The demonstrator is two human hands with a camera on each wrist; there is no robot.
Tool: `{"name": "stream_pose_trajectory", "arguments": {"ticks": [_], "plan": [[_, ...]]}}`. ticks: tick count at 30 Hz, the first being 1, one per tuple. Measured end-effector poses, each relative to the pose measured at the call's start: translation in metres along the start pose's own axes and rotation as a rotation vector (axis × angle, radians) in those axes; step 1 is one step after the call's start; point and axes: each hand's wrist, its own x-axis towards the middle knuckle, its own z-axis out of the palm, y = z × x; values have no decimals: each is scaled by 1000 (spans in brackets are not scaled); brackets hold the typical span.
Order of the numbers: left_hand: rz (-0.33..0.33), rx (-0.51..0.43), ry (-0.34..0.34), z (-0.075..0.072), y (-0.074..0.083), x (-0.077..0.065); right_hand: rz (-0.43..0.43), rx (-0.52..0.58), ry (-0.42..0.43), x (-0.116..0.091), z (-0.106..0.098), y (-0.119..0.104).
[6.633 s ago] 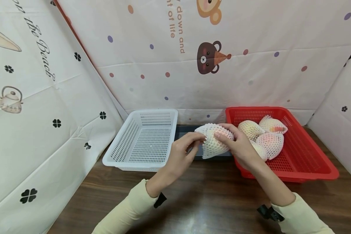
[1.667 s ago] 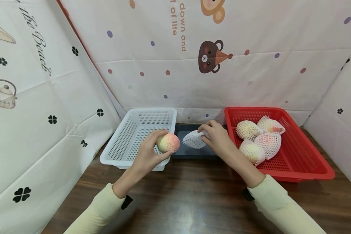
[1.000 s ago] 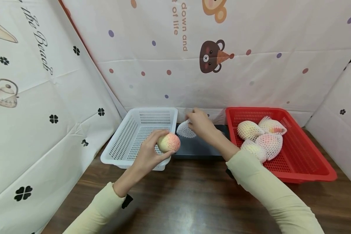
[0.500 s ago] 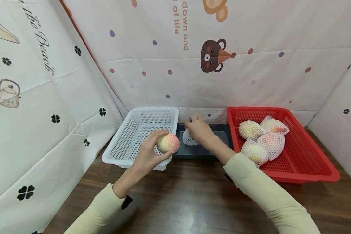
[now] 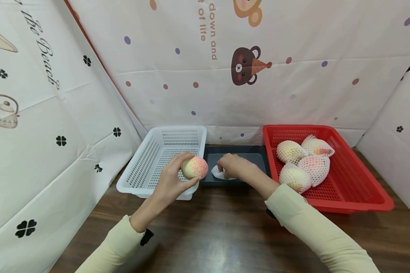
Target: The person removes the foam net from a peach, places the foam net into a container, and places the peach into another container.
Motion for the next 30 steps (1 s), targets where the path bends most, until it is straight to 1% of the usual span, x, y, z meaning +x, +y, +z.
{"name": "stream_pose_trajectory", "arguments": {"ticks": [1,3,7,8,9,11,13,15,19,23,25,30], "plan": [[0,0,2,0,0,0,6,-3,16,0,0,0],[5,-2,8,0,0,0,32,-8,95,2,0,1],[21,-3,14,0,0,0,120,-31,340,9,3,4],[26,-3,14,0,-1,-1,134,-39,388,11,5,5],[27,-3,13,0,-1,-1,141,-47,424,13,8,5],[28,-3,13,0,-1,-2,146,-65,451,18,15,6],[25,1,15,0,-1,-3,142,-73,431,22,23,8],[20,4,15,-1,-1,-3,137,-66,387,24,30,9],[10,8,10,-2,-2,-3,144,-32,265,26,38,12],[-14,8,10,-3,-3,-3,108,33,167,25,38,13],[-25,10,13,-4,-4,-3,89,59,135,25,37,12],[-28,19,22,-6,-7,-2,56,100,57,23,34,10]]}}
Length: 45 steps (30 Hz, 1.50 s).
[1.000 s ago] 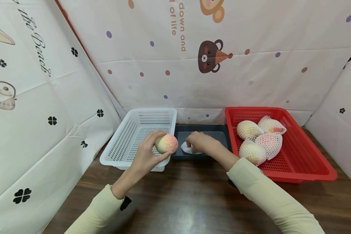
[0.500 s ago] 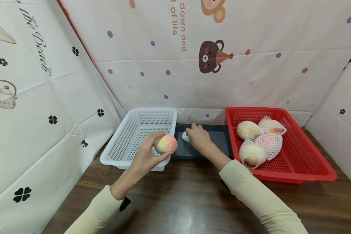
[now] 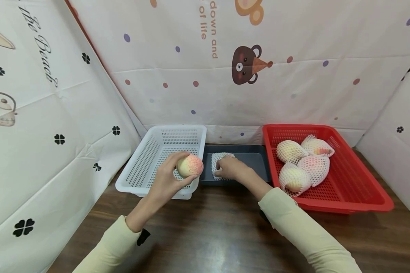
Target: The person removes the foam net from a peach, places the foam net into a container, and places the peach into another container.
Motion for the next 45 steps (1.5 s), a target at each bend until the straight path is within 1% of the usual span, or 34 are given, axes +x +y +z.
{"name": "stream_pose_trajectory", "arguments": {"ticks": [2,5,9,13,16,21,25,30,35,42,45], "plan": [[3,4,2,-1,0,1,-7,13,-18,-1,-1,-1],[2,10,0,-1,0,1,-18,14,-22,-2,-2,-3],[10,17,2,-1,0,2,-57,-24,11,-7,-6,-4],[17,18,-2,-3,-1,3,-65,-33,56,-15,-13,-5],[16,21,-4,-4,-2,4,-50,9,76,-21,-18,-8],[15,36,-1,-5,-3,5,-59,51,116,-29,-23,-11],[20,33,-6,-5,-4,6,-34,91,165,-33,-25,-14],[36,41,12,-7,-7,7,-14,160,222,-38,-26,-19],[55,60,30,-13,-11,8,-22,213,244,-40,-25,-26],[30,88,12,-22,-16,9,-61,232,261,-41,-23,-37],[31,106,7,-26,-19,9,-79,246,264,-42,-23,-41]]}}
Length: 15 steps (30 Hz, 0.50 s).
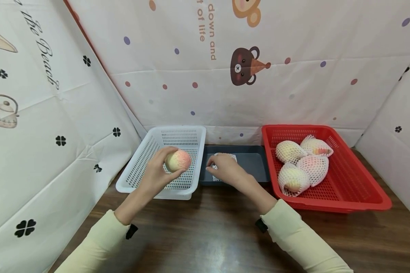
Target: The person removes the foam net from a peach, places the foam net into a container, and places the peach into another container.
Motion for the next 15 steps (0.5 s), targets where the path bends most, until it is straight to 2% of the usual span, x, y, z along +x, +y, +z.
{"name": "stream_pose_trajectory", "arguments": {"ticks": [6,15], "plan": [[-1,34,-15,-7,-9,1,-1,12,-2,1,4,-6],[7,98,-64,-17,-22,10,10,6,-14,5,11,-13]]}}
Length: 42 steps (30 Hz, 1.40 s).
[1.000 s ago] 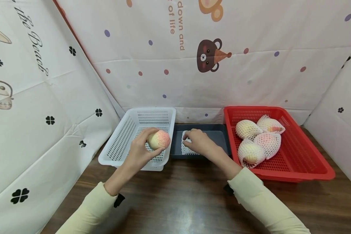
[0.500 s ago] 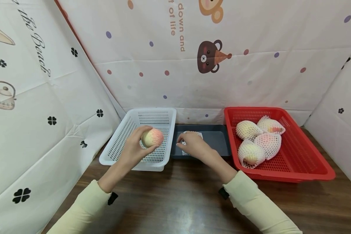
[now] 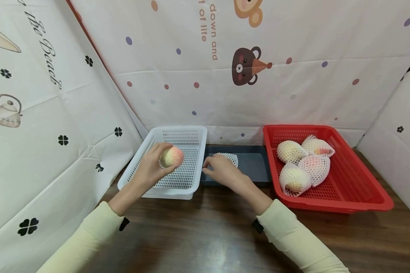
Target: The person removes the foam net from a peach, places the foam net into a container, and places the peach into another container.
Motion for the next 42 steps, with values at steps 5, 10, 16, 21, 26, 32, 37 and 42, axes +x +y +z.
{"name": "stream_pose_trajectory", "arguments": {"ticks": [5,10,16,21,26,32,37,42], "plan": [[-13,7,-47,-1,-4,4,3,14,-15,0,4,-1],[-25,15,-82,-1,-9,7,-8,-2,-19,1,8,0],[-29,13,-94,-1,-14,14,10,70,-5,3,13,2],[-29,17,-111,-3,-15,20,82,211,-31,3,13,4],[-49,11,-148,-3,-15,25,158,378,-103,2,14,8],[-50,6,-188,-3,-17,30,198,466,-147,1,14,8],[-71,2,-256,-3,-22,37,202,463,-146,3,16,10],[-77,23,-333,-1,-29,44,192,417,-124,4,17,9]]}}
